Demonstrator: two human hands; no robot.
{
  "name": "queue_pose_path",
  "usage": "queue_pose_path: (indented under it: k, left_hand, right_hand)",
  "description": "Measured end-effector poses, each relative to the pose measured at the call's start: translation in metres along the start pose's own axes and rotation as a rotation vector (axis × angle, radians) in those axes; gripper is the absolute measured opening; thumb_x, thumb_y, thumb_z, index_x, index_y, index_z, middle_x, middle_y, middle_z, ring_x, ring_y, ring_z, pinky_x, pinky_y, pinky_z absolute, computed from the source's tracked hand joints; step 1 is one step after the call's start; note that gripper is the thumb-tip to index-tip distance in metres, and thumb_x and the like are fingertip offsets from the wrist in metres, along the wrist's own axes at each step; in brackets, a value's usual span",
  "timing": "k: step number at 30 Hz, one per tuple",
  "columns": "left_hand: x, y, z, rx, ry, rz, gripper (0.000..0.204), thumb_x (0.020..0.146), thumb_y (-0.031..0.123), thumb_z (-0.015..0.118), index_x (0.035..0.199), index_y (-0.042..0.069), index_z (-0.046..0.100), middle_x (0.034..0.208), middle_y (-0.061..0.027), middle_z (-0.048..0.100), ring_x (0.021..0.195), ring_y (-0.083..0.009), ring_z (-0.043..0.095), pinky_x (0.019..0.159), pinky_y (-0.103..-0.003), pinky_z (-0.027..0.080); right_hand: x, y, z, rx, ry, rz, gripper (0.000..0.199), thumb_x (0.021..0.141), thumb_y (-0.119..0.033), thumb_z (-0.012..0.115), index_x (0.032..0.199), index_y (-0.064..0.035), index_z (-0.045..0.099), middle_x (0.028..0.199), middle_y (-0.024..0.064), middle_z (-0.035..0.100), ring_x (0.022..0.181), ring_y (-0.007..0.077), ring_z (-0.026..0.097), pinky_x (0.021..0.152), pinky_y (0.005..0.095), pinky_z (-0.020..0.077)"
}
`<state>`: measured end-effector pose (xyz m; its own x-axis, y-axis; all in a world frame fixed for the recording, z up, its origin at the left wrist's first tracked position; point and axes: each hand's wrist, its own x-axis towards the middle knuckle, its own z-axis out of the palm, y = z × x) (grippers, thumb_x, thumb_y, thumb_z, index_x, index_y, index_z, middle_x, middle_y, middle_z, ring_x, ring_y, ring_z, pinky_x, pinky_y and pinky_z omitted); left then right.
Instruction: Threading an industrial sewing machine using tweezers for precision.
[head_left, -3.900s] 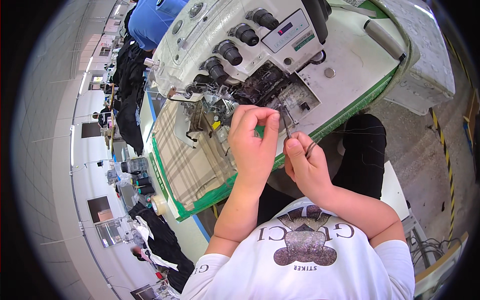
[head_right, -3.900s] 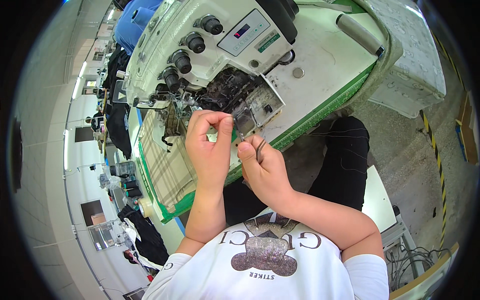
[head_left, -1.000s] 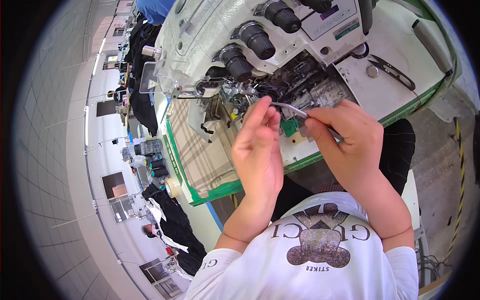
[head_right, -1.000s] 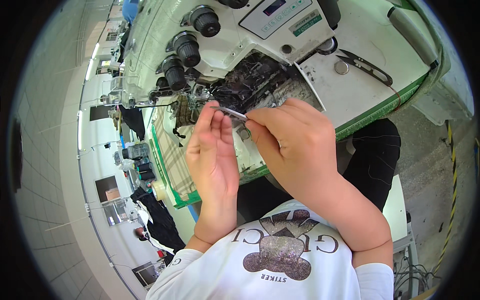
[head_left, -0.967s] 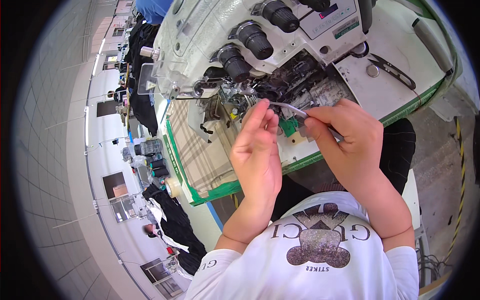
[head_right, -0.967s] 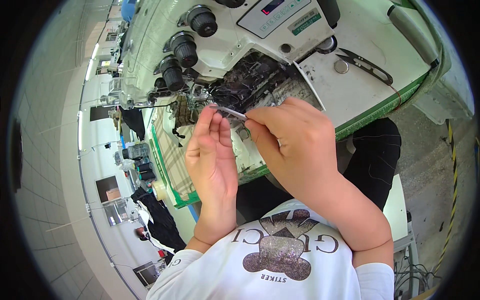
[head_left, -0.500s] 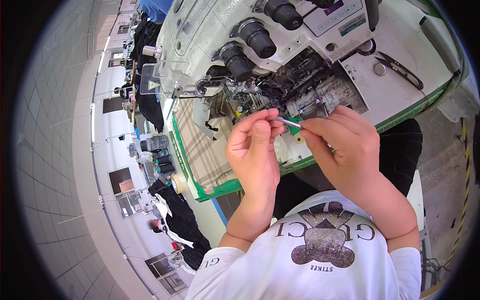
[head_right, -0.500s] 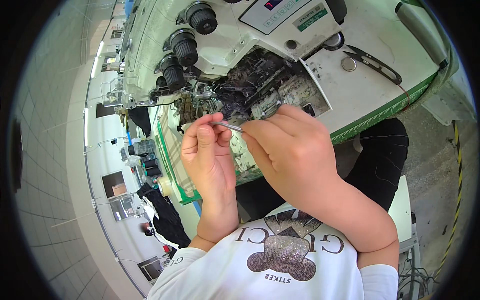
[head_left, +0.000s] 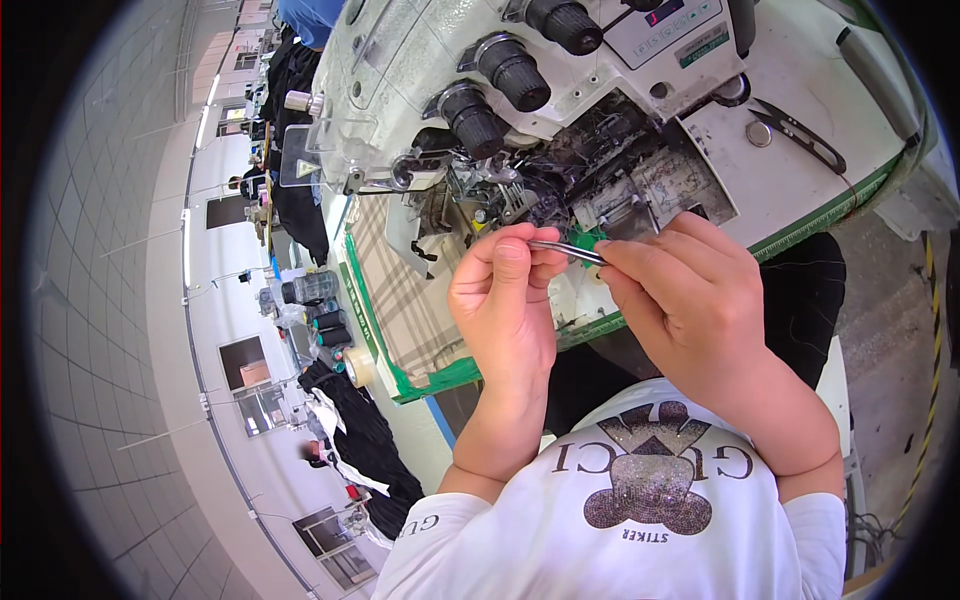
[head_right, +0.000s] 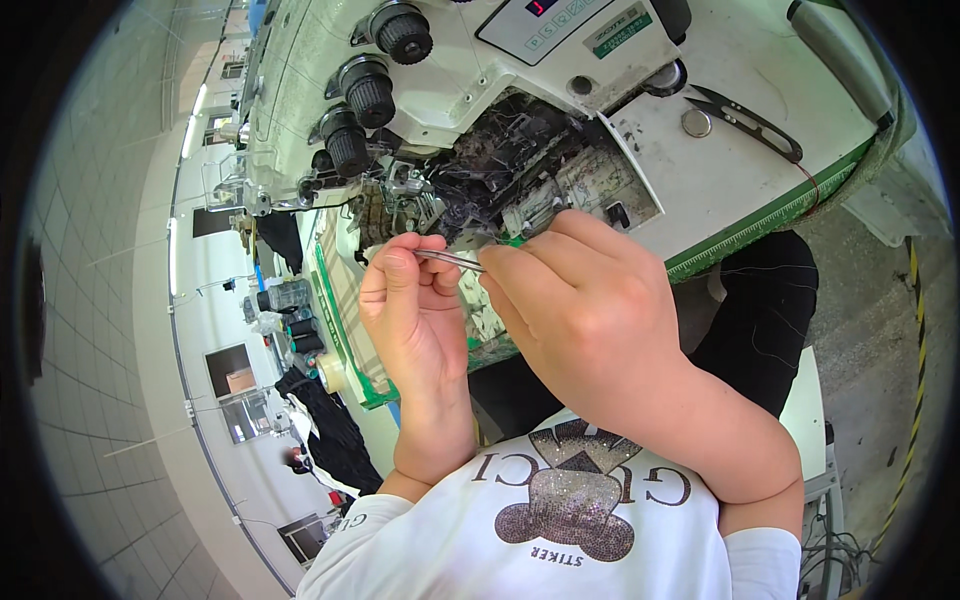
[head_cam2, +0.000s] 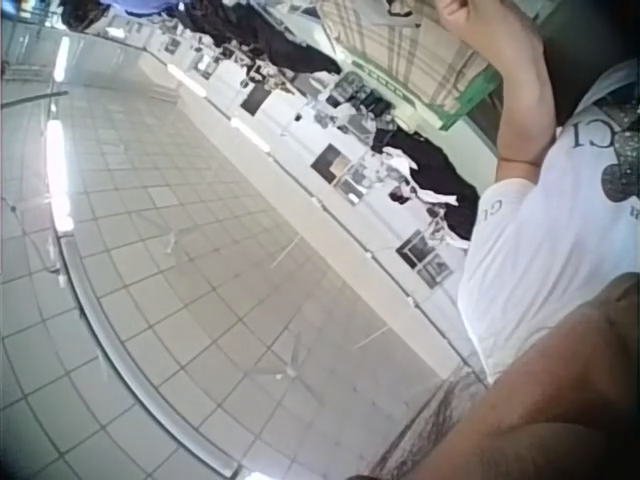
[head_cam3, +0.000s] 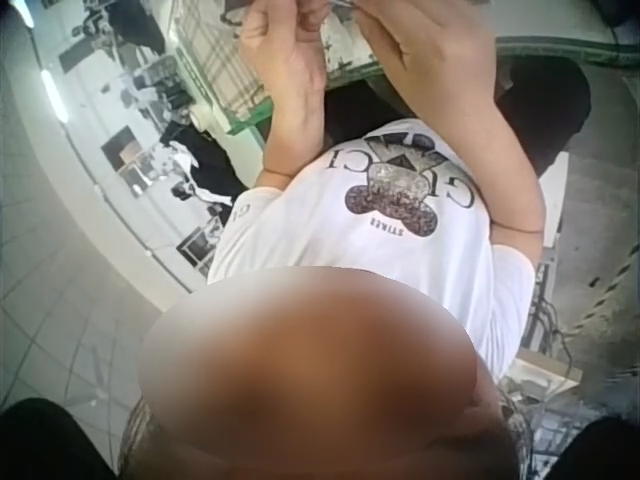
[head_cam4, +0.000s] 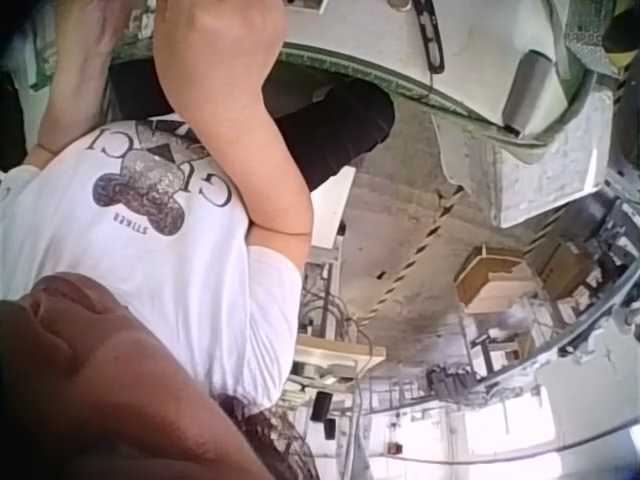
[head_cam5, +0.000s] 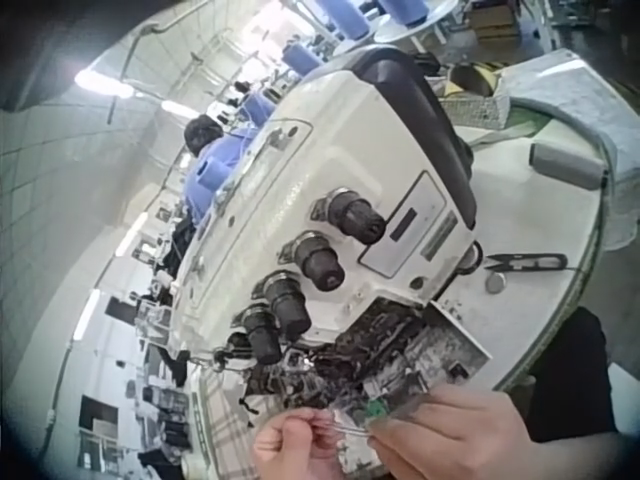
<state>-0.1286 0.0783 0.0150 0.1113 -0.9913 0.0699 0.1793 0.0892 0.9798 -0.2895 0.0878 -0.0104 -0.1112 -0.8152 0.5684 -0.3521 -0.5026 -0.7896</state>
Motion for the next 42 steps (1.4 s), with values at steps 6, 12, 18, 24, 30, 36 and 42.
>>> queue_pose_path:
  k: [6, 12, 18, 24, 30, 36, 42]
  left_hand:
    - [-0.002, -0.001, -0.008, -0.042, -0.016, -0.017, 0.027, 0.1, 0.019, 0.057, 0.115, -0.004, 0.062, 0.104, -0.0204, 0.069, 0.078, -0.0201, 0.07, 0.072, -0.031, 0.059]
    - [-0.029, -0.021, -0.045, 0.489, 0.102, 0.371, 0.038, 0.104, 0.031, 0.048, 0.121, -0.002, 0.057, 0.096, -0.0166, 0.067, 0.06, -0.0159, 0.061, 0.055, -0.025, 0.05]
    - [-0.056, -0.063, -0.097, 0.968, 0.05, 0.422, 0.025, 0.104, 0.02, 0.046, 0.109, -0.001, 0.06, 0.079, -0.0066, 0.058, 0.061, -0.0094, 0.05, 0.055, -0.021, 0.04]
    - [-0.057, -0.093, -0.112, 0.971, 0.003, 0.385, 0.02, 0.103, 0.018, 0.05, 0.101, -0.001, 0.058, 0.075, -0.003, 0.053, 0.061, -0.007, 0.046, 0.055, -0.021, 0.037]
    - [-0.059, -0.089, -0.107, 0.98, 0.041, 0.328, 0.026, 0.099, 0.022, 0.055, 0.097, -0.002, 0.063, 0.076, -0.0096, 0.061, 0.065, -0.0167, 0.056, 0.061, -0.027, 0.044]
    - [-0.057, -0.088, -0.103, 0.999, 0.022, 0.336, 0.029, 0.1, 0.025, 0.055, 0.097, -0.003, 0.064, 0.075, -0.0099, 0.062, 0.065, -0.0172, 0.056, 0.061, -0.027, 0.045]
    - [-0.058, -0.088, -0.103, 1.021, 0.023, 0.337, 0.03, 0.1, 0.025, 0.055, 0.096, -0.004, 0.064, 0.074, -0.0104, 0.063, 0.066, -0.0183, 0.058, 0.062, -0.028, 0.045]
  right_hand:
    - [0.002, -0.001, -0.003, 0.017, -0.015, 0.017, 0.016, 0.068, 0.0, 0.075, 0.081, -0.0043, 0.066, 0.065, 0.0036, 0.056, 0.06, 0.0211, 0.054, 0.052, 0.0329, 0.045]
    - [0.013, 0.011, -0.007, 0.133, -0.103, 0.256, 0.004, 0.077, -0.004, 0.07, 0.08, -0.0024, 0.067, 0.062, 0.0128, 0.061, 0.058, 0.0308, 0.06, 0.054, 0.0396, 0.0476]
    - [0.028, 0.033, 0.003, 0.249, -0.285, 0.393, 0.006, 0.082, -0.003, 0.065, 0.082, 0.0031, 0.064, 0.063, 0.0136, 0.062, 0.052, 0.0221, 0.06, 0.051, 0.0304, 0.0449]
    - [0.032, 0.039, 0.018, 0.297, -0.281, 0.416, 0.008, 0.081, -0.004, 0.065, 0.08, 0.0036, 0.062, 0.059, 0.0138, 0.059, 0.049, 0.0223, 0.059, 0.049, 0.0306, 0.0438]
    - [0.031, 0.04, 0.023, 0.325, -0.257, 0.416, 0.008, 0.08, -0.002, 0.066, 0.08, 0.0037, 0.061, 0.058, 0.014, 0.058, 0.049, 0.0248, 0.058, 0.049, 0.0314, 0.0437]
    - [0.032, 0.041, 0.026, 0.332, -0.25, 0.422, 0.007, 0.08, -0.002, 0.066, 0.08, 0.0039, 0.061, 0.058, 0.0142, 0.057, 0.048, 0.0251, 0.058, 0.049, 0.032, 0.0436]
    - [0.034, 0.042, 0.028, 0.339, -0.252, 0.419, 0.008, 0.081, -0.002, 0.066, 0.08, 0.004, 0.061, 0.058, 0.0144, 0.058, 0.049, 0.0253, 0.059, 0.048, 0.0322, 0.0435]
